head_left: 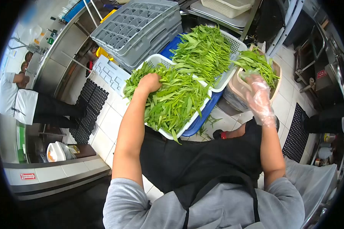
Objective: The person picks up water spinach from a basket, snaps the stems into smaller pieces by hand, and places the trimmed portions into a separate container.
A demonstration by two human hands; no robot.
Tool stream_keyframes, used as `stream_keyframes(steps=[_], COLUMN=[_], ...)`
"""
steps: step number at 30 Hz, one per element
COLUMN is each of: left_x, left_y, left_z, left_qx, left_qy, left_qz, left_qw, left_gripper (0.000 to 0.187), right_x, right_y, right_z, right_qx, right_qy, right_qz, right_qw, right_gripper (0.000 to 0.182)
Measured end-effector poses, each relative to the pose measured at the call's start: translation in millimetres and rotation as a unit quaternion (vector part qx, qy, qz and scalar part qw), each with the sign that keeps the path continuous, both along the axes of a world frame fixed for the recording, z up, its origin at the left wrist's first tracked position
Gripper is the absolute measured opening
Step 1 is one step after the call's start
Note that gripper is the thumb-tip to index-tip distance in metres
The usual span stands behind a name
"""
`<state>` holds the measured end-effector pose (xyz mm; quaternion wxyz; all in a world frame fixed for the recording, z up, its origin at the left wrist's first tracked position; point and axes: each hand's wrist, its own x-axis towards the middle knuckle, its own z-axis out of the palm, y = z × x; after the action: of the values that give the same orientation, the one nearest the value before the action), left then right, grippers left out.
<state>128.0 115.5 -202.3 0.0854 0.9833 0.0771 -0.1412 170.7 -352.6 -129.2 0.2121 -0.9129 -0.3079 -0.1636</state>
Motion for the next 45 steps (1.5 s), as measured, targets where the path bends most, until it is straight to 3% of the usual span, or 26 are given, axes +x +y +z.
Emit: stream_keyframes(steps=[4,5,7,14,17,20,24,27,28,31,32,35,36,37,38,39,41,42,43,45], left_x=[-17.8,-23.1,-34.1,-66.4,-72.3,-75.9,-80.4,-88.2,-87.8,-90.6,-94.8,-112.6,-118.8,-121.8,-126.5,-132.0,-136.4,-132.7,-126.9,-107.5], left_y=[8.4,16.9,26.3,7.3,-19.7,-58.3,-93.9,-116.7,-120.5,-141.2,-148.8,-148.5,-135.5,-120.9,-105.1,-89.2,-67.6,-56.6,-46.5,-42.0], left_z=[38.6,46.2,67.5,139.5,156.6,163.1,162.4,165.6,159.3,148.3,150.5,160.1,152.4,145.6,139.4,134.8,140.2,139.3,134.4,116.3], left_qx=[-0.086,-0.167,-0.325,-0.536,-0.48,-0.419,-0.228,-0.179,-0.175,-0.114,-0.099,-0.171,-0.193,-0.264,-0.331,-0.394,-0.433,-0.391,-0.351,-0.219], left_qy=[-0.108,-0.127,-0.163,-0.319,-0.312,-0.283,-0.295,-0.245,-0.221,-0.185,-0.164,-0.183,-0.211,-0.206,-0.202,-0.199,-0.186,-0.205,-0.222,-0.343], left_qz=[0.036,0.07,0.137,0.126,0.117,0.091,-0.021,-0.017,-0.004,-0.021,-0.034,-0.04,-0.053,0.0,0.055,0.111,0.199,0.207,0.213,0.131], left_qw=[0.99,0.975,0.922,0.771,0.812,0.858,0.928,0.953,0.959,0.976,0.981,0.967,0.957,0.942,0.92,0.89,0.86,0.873,0.885,0.904], left_gripper=[0.041,0.039,0.033,0.018,0.015,0.017,0.022,0.021,0.019,0.021,0.021,0.021,0.016,0.015,0.015,0.014,0.016,0.019,0.022,0.032], right_x=[-29.9,-33.3,-35.9,-40.8,-35.0,-44.6,-24.4,-16.4,-19.3,-36.2,-36.4,-23.7,-17.4,-13.0,-13.9,0.4,32.9,44.1,51.4,53.7], right_y=[12.9,16.8,27.8,98.4,133.5,165.6,174.6,165.4,162.1,147.8,135.7,102.0,83.0,66.8,45.4,25.3,-25.7,-45.2,-56.2,-71.5], right_z=[1.5,1.3,3.0,28.9,50.0,79.8,76.7,63.0,57.1,45.8,13.7,11.7,14.9,30.4,42.7,29.2,9.7,14.8,20.0,6.4], right_qx=[0.028,0.041,0.054,0.117,0.133,0.226,0.151,0.113,0.092,-0.072,0.134,-0.046,0.052,0.103,0.119,0.163,0.263,0.16,0.058,-0.161], right_qy=[0.048,0.063,0.08,0.1,0.062,0.048,0.107,0.092,0.087,0.058,-0.156,-0.023,0.043,0.11,0.045,0.06,0.127,0.008,0.047,-0.032], right_qz=[0.04,0.047,0.073,0.188,0.253,0.239,0.34,0.369,0.348,0.251,0.306,0.203,0.191,0.159,0.099,0.01,-0.069,-0.089,-0.129,-0.183], right_qw=[0.998,0.996,0.993,0.97,0.956,0.943,0.922,0.918,0.929,0.963,0.93,0.978,0.979,0.976,0.987,0.985,0.954,0.983,0.989,0.969], right_gripper=[0.035,0.034,0.033,0.033,0.035,0.034,0.026,0.026,0.016,0.009,0.006,0.007,0.009,0.015,0.02,0.021,0.024,0.027,0.031,0.036])
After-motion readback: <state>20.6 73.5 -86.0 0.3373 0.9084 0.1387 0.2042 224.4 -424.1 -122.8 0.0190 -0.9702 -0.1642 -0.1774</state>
